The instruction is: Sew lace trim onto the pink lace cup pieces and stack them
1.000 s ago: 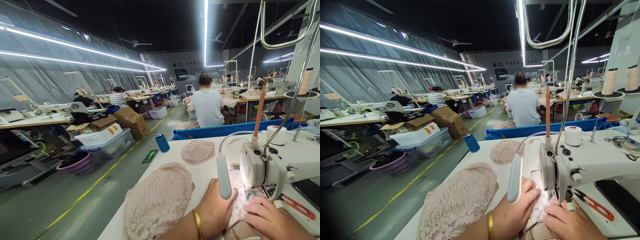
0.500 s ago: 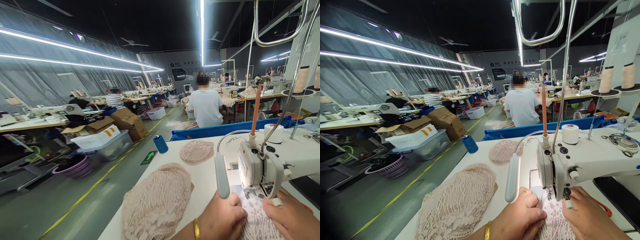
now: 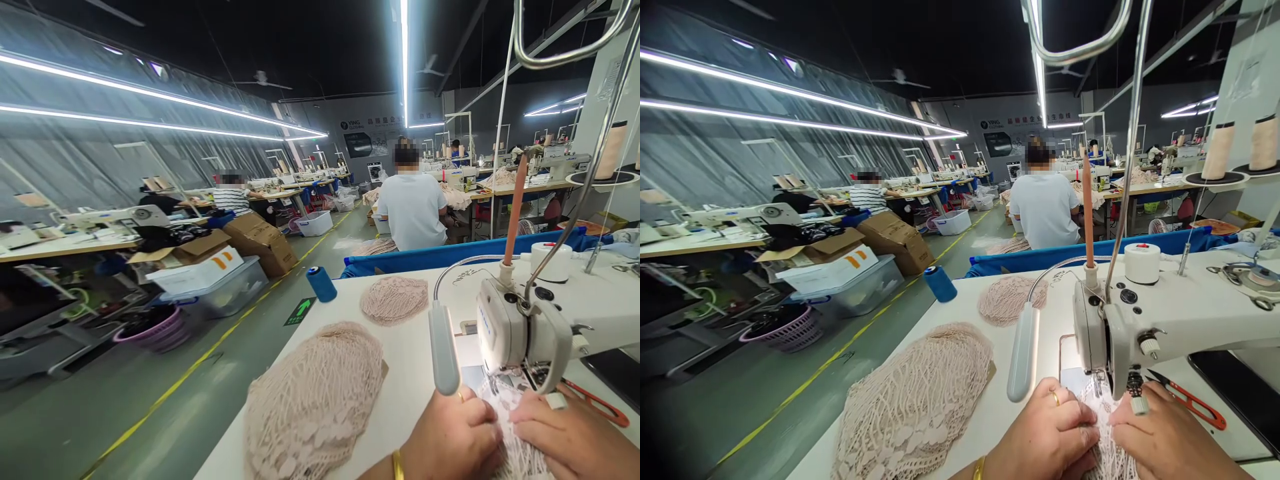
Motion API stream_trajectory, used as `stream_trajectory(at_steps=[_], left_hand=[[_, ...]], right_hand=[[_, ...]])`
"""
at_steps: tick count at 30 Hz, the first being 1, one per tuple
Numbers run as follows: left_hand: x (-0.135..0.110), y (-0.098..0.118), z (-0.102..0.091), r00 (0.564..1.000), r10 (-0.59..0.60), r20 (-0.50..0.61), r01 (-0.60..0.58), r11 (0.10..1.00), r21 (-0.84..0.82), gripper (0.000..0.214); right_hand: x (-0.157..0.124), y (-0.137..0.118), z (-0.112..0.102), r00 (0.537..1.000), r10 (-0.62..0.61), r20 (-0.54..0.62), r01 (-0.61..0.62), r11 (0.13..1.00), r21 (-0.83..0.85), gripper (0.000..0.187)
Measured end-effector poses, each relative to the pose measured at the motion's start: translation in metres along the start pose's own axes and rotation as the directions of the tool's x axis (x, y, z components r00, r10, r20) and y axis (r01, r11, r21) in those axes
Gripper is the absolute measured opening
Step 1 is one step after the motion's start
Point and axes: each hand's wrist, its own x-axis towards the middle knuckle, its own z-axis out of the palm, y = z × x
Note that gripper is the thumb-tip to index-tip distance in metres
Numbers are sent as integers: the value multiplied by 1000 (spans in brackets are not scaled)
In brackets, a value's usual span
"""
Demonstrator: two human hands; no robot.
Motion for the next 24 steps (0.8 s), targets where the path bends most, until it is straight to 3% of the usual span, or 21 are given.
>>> stream_trajectory(at_steps=[5,14,17,20,24], left_hand=[[-1,0,2,1000,-23,-8,23,1000,13,17],[10,4,-16,987,-158,-23,157,987,-21,10],[7,4,-12,995,-97,-33,97,995,-8,11],[-1,4,-3,1000,0,9,0,1000,10,18],[-7,3,4,999,-2,54,0,999,32,21]], right_hand=[[9,-3,-21,1000,0,23,0,1000,4,49],[6,1,-14,995,97,-30,-99,993,-69,49],[1,3,-5,998,30,-51,-31,999,-20,54],[-6,3,9,995,-77,-68,80,996,35,45],[-11,5,19,992,-110,-57,112,993,43,39]])
